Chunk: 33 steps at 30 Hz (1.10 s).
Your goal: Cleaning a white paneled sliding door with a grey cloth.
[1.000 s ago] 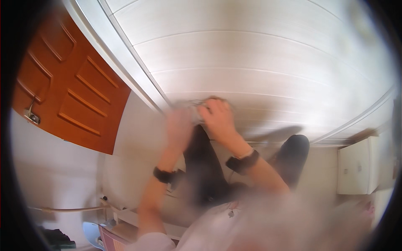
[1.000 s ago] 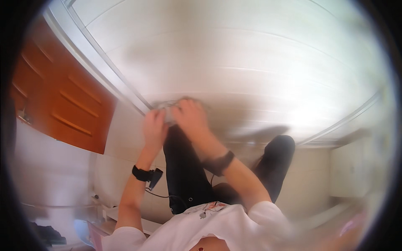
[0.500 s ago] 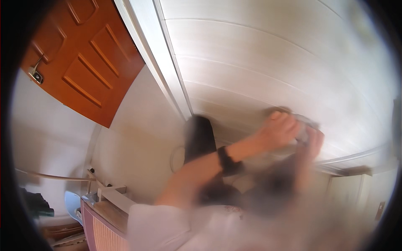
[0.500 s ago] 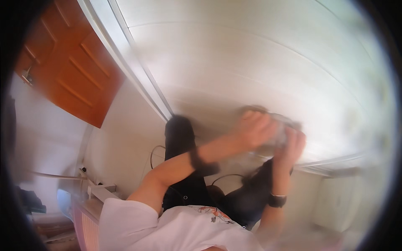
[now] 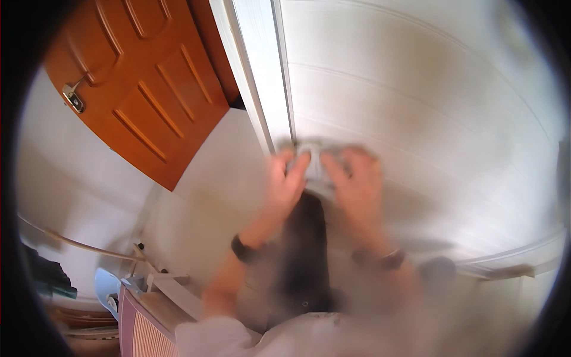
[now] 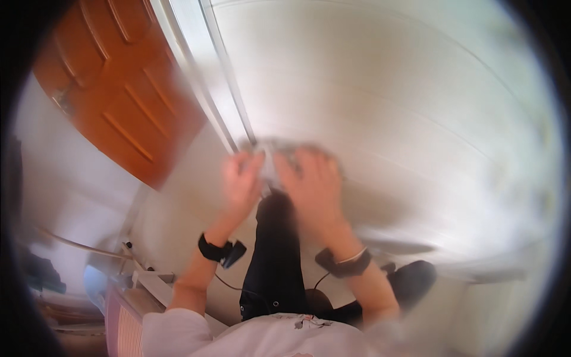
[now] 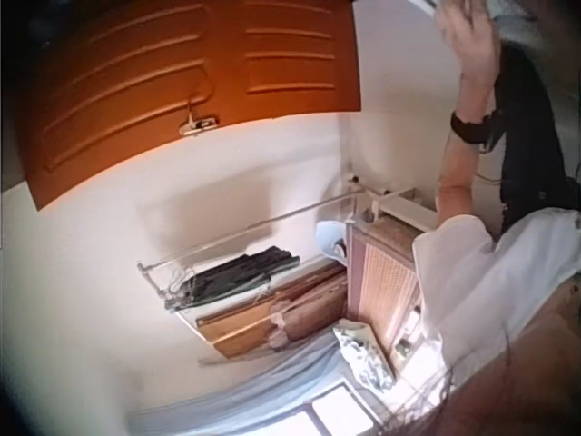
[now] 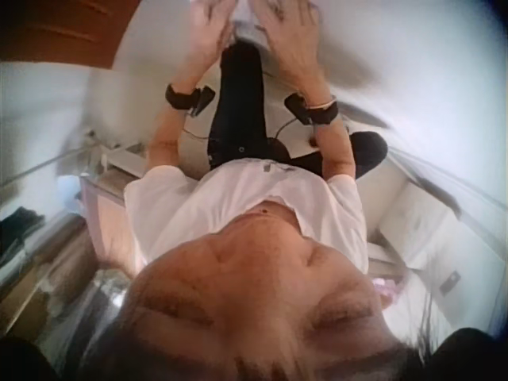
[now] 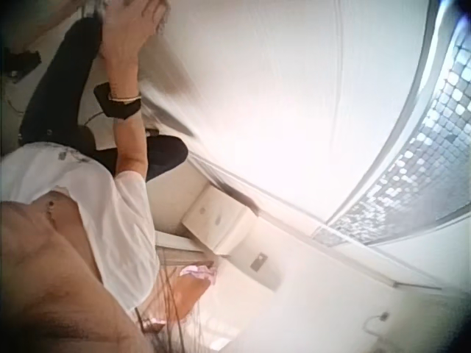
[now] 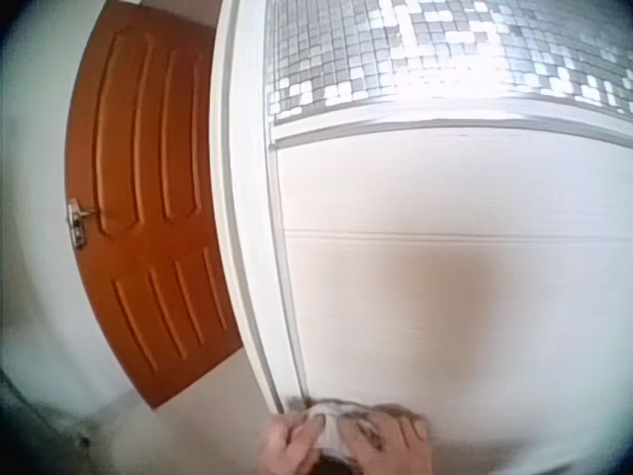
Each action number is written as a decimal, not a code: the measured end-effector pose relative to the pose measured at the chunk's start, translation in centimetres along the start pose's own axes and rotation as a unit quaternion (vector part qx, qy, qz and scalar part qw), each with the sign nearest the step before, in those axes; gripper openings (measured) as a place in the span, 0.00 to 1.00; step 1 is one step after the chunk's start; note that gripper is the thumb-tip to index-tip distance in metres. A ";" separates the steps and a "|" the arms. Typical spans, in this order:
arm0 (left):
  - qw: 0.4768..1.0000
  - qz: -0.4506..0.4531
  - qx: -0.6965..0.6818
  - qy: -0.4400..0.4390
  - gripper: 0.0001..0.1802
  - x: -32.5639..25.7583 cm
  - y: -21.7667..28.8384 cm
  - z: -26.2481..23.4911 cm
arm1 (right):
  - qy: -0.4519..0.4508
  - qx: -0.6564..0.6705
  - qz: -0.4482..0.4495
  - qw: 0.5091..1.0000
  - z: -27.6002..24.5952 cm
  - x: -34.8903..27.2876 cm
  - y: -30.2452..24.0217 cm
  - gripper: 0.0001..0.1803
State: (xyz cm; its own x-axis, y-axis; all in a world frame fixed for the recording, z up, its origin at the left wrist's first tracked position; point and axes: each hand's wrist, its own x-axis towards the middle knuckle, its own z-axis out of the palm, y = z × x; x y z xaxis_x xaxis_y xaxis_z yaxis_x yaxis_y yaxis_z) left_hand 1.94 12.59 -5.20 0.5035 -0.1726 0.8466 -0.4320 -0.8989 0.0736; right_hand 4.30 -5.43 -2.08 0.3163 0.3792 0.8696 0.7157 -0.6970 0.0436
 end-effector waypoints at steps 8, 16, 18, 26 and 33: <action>0.953 0.068 0.002 0.296 0.32 15.4 0.5 -3.5 | 0.211 -0.118 -0.012 0.970 -4.0 14.1 0.5 0.20; 0.998 -0.009 -0.002 0.064 0.33 -2.7 -0.8 5.6 | -0.008 -0.034 -0.003 0.999 3.6 -1.9 0.4 0.17; 0.998 -0.055 -0.039 0.001 0.33 -7.8 -1.1 6.6 | -0.091 -0.009 -0.008 0.996 5.7 -5.9 -0.7 0.20; 0.997 -0.026 -0.077 0.003 0.33 2.2 3.8 -2.7 | -0.049 0.010 -0.007 0.999 -6.1 2.0 0.3 0.21; 0.918 0.207 0.056 0.335 0.38 21.4 3.4 -9.8 | 0.227 -0.037 -0.099 0.968 -11.7 19.8 1.7 0.28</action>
State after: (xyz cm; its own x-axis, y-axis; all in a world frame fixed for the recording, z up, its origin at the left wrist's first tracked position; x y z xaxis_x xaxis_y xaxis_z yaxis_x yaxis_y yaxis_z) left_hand 3.92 9.82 18.36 -0.2745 -0.2561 0.9269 -0.3836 -0.8547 -0.3497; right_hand 4.47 -6.20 20.91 -0.1407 0.2146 0.9665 0.6827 -0.6859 0.2517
